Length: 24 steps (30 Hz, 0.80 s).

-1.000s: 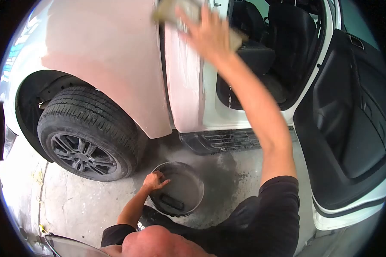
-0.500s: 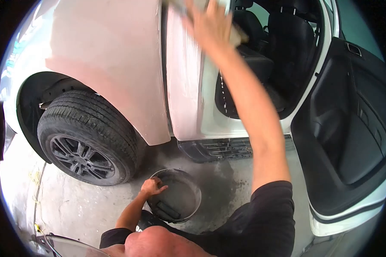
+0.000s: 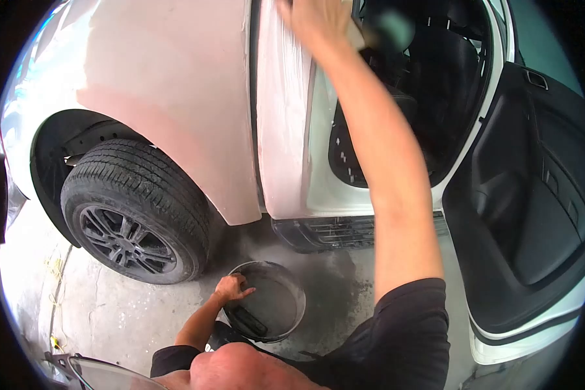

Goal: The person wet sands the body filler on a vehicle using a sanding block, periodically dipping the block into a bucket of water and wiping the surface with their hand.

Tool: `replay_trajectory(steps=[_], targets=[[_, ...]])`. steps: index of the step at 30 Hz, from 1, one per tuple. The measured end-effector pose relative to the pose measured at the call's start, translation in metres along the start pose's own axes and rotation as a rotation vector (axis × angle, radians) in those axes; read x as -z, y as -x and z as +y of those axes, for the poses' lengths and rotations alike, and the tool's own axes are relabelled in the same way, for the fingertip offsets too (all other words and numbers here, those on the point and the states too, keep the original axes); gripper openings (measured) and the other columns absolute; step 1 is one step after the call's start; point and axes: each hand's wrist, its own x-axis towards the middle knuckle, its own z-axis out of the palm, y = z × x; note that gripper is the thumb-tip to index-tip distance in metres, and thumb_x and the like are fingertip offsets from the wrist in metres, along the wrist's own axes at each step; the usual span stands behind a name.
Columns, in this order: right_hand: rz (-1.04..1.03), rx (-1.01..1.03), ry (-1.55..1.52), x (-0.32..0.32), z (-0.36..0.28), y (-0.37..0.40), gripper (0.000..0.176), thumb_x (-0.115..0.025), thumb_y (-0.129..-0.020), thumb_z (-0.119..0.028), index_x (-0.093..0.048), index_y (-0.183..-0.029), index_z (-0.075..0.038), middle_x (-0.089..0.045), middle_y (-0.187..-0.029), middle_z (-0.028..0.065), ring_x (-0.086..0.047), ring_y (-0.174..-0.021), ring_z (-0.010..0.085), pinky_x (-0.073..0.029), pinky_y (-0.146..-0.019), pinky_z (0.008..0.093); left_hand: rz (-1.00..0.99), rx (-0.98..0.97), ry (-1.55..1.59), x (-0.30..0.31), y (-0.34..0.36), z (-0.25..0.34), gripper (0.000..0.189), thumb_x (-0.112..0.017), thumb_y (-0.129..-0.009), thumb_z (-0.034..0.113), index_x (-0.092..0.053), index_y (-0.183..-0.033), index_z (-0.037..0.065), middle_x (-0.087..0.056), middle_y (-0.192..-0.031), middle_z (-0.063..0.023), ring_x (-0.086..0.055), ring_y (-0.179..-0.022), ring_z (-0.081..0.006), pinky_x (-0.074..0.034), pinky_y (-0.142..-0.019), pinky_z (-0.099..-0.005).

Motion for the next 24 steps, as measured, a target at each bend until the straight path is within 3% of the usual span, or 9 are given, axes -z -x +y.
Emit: replay_trajectory(steps=[3,4,8,12,15,16,19,21,24], targets=[[0.104,-0.110,-0.045,0.034,-0.035,-0.012,0.056,-0.063,-0.098,-0.030,-0.048,-0.149,-0.013,-0.051,-0.126,0.0262,-0.053,-0.109,0.0349,-0.045,-0.095,0.0504,-0.001,-0.009,0.037,-0.001,-0.006,-0.004,0.058,-0.068,-0.084,0.064,-0.073,-0.091,0.007,-0.072,-0.096,-0.0137,-0.069,-0.095,-0.0328,-0.055,-0.084,-0.0424],[0.261,0.125,0.078,-0.008,-0.005,0.013,0.052,-0.070,-0.090,-0.040,-0.060,-0.138,-0.023,-0.059,-0.113,0.0218,-0.061,-0.096,0.0390,-0.052,-0.077,0.0523,-0.018,-0.009,0.034,0.000,-0.003,-0.002,0.057,-0.068,-0.084,0.064,-0.074,-0.091,0.007,-0.072,-0.097,-0.0138,-0.070,-0.095,-0.0328,-0.055,-0.084,-0.0426],[0.133,0.255,0.022,-0.042,-0.011,0.220,0.084,-0.080,-0.080,-0.040,-0.042,-0.155,-0.037,-0.050,-0.127,0.0295,-0.054,-0.104,0.0423,-0.044,-0.085,0.0535,-0.116,0.037,0.015,0.017,0.002,0.010,0.057,-0.066,-0.085,0.064,-0.074,-0.098,0.009,-0.073,-0.101,-0.0127,-0.069,-0.101,-0.0318,-0.055,-0.089,-0.0417],[0.118,0.334,0.044,-0.025,0.001,0.188,0.084,-0.081,-0.079,-0.038,-0.043,-0.154,-0.041,-0.052,-0.126,0.0275,-0.056,-0.103,0.0417,-0.046,-0.085,0.0545,-0.123,0.048,0.001,0.024,0.005,0.015,0.057,-0.066,-0.086,0.063,-0.074,-0.100,0.009,-0.073,-0.102,-0.0129,-0.070,-0.102,-0.0317,-0.055,-0.091,-0.0417],[0.289,0.244,0.039,-0.016,0.013,0.057,0.048,-0.069,-0.090,-0.044,-0.063,-0.134,-0.028,-0.054,-0.127,0.0210,-0.056,-0.107,0.0442,-0.049,-0.075,0.0524,-0.123,0.058,0.038,0.019,0.000,0.013,0.056,-0.067,-0.085,0.062,-0.074,-0.098,0.008,-0.073,-0.102,-0.0140,-0.070,-0.100,-0.0324,-0.055,-0.090,-0.0425],[0.124,0.019,-0.119,0.017,-0.009,0.027,0.052,-0.063,-0.098,-0.031,-0.052,-0.147,-0.017,-0.052,-0.125,0.0252,-0.053,-0.108,0.0341,-0.046,-0.094,0.0480,-0.097,0.043,0.037,0.014,-0.001,0.009,0.056,-0.067,-0.085,0.062,-0.074,-0.097,0.008,-0.073,-0.102,-0.0143,-0.070,-0.100,-0.0324,-0.055,-0.090,-0.0427],[0.019,0.051,-0.046,-0.011,0.004,0.045,0.046,-0.068,-0.092,-0.041,-0.062,-0.134,-0.025,-0.052,-0.128,0.0222,-0.054,-0.110,0.0429,-0.049,-0.079,0.0519,-0.056,0.035,0.043,0.011,-0.003,0.009,0.055,-0.068,-0.085,0.061,-0.073,-0.095,0.007,-0.073,-0.102,-0.0144,-0.070,-0.099,-0.0323,-0.055,-0.089,-0.0430],[0.172,0.188,0.189,-0.021,-0.007,0.130,0.056,-0.071,-0.089,-0.044,-0.058,-0.142,-0.033,-0.050,-0.133,0.0256,-0.053,-0.110,0.0440,-0.048,-0.082,0.0524,-0.099,0.090,0.057,0.027,0.001,0.021,0.055,-0.068,-0.085,0.062,-0.073,-0.094,0.007,-0.073,-0.102,-0.0139,-0.070,-0.099,-0.0322,-0.054,-0.089,-0.0426],[0.140,0.356,-0.009,-0.046,0.005,0.259,0.094,-0.088,-0.070,-0.034,-0.044,-0.153,-0.042,-0.053,-0.129,0.0253,-0.056,-0.102,0.0362,-0.047,-0.082,0.0477,-0.096,0.076,0.082,0.024,0.000,0.017,0.055,-0.068,-0.085,0.061,-0.073,-0.093,0.007,-0.072,-0.101,-0.0128,-0.069,-0.099,-0.0320,-0.054,-0.088,-0.0427]])
